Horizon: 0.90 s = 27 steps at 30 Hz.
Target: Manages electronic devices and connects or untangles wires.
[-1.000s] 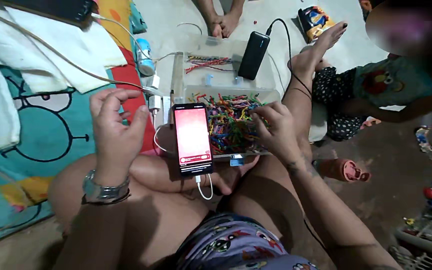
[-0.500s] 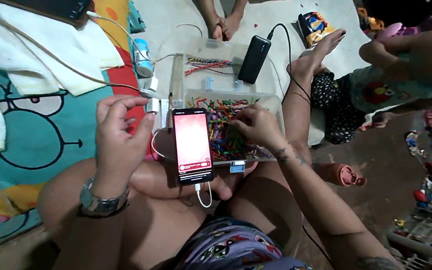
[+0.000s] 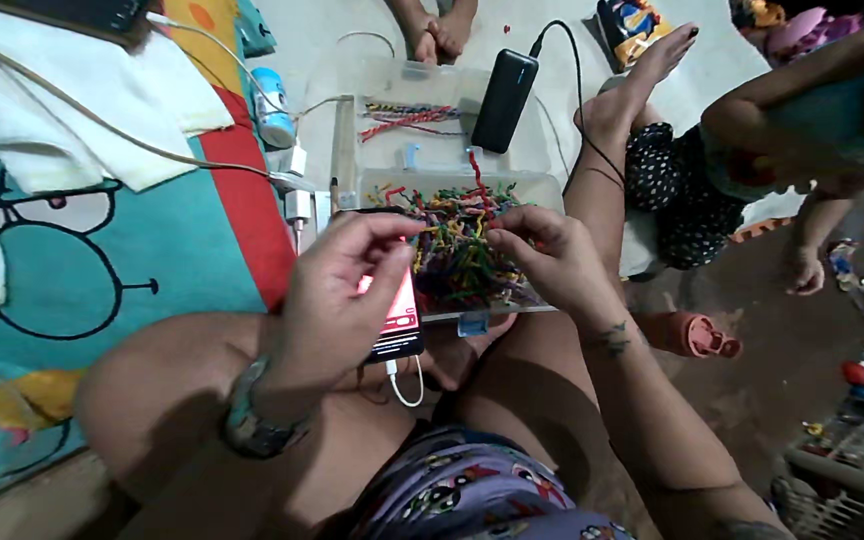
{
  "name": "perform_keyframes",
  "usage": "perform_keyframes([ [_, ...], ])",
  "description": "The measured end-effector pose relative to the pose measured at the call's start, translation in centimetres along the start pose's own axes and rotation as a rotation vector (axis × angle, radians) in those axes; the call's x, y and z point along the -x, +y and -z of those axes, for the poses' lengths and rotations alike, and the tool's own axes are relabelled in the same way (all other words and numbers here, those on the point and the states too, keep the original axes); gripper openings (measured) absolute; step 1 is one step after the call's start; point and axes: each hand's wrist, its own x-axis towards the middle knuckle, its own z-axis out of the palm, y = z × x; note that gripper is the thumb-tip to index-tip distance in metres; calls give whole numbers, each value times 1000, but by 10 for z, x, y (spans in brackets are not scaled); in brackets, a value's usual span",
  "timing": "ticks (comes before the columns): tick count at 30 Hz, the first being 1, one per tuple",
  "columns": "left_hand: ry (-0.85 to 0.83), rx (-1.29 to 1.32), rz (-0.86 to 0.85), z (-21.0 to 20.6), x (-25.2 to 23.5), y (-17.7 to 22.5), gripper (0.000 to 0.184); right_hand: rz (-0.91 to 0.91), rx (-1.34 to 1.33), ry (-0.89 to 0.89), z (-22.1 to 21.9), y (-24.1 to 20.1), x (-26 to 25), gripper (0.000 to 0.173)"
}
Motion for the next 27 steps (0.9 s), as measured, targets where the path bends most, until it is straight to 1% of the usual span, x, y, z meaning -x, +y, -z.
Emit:
perform_keyframes([
  [2,-102,113,85,-17,-5,6,32,109,-108,-47,-1,-10,5,12],
  [3,-144,191,117,-23,-6,7,33,162,-134,-71,-3,-15,8,11],
  [4,-164,266,132,-29,-6,7,29,202,-146,-92,-6,-19,11,10],
  [6,-153,340,144,-34,-5,5,12,238,-176,-126,-12,-22,17,9],
  [8,-125,341,148,-33,-3,1,8,238,-185,-163,-11,-16,23,14],
  [9,-106,331,158,-30,-2,-1,8,214,-125,-155,-4,-10,25,19],
  [10,-81,330,166,-26,-1,-2,9,163,-32,-105,7,1,28,23],
  [12,-44,348,171,-18,-1,-3,12,-30,173,68,33,34,32,27],
  [13,-31,357,171,-14,-1,-3,14,-159,255,158,45,55,34,29],
  [14,-17,369,172,-11,-2,-3,16,-322,311,218,55,78,38,34],
  [16,11,391,189,-8,-3,-3,17,-635,307,265,66,118,48,53],
  [17,22,401,199,-8,-3,-3,17,-753,274,254,65,133,55,63],
  [18,27,407,206,-9,-4,-3,18,-839,223,236,63,141,63,69],
  [19,31,407,212,-10,-4,-4,18,-869,166,221,59,143,70,71],
  [21,28,411,227,-11,-2,-5,18,-865,139,193,53,136,86,69],
  [25,36,410,255,-15,-2,-6,18,-832,263,191,42,115,102,60],
  [27,30,415,262,-15,-2,-6,17,-825,297,186,39,108,107,59],
])
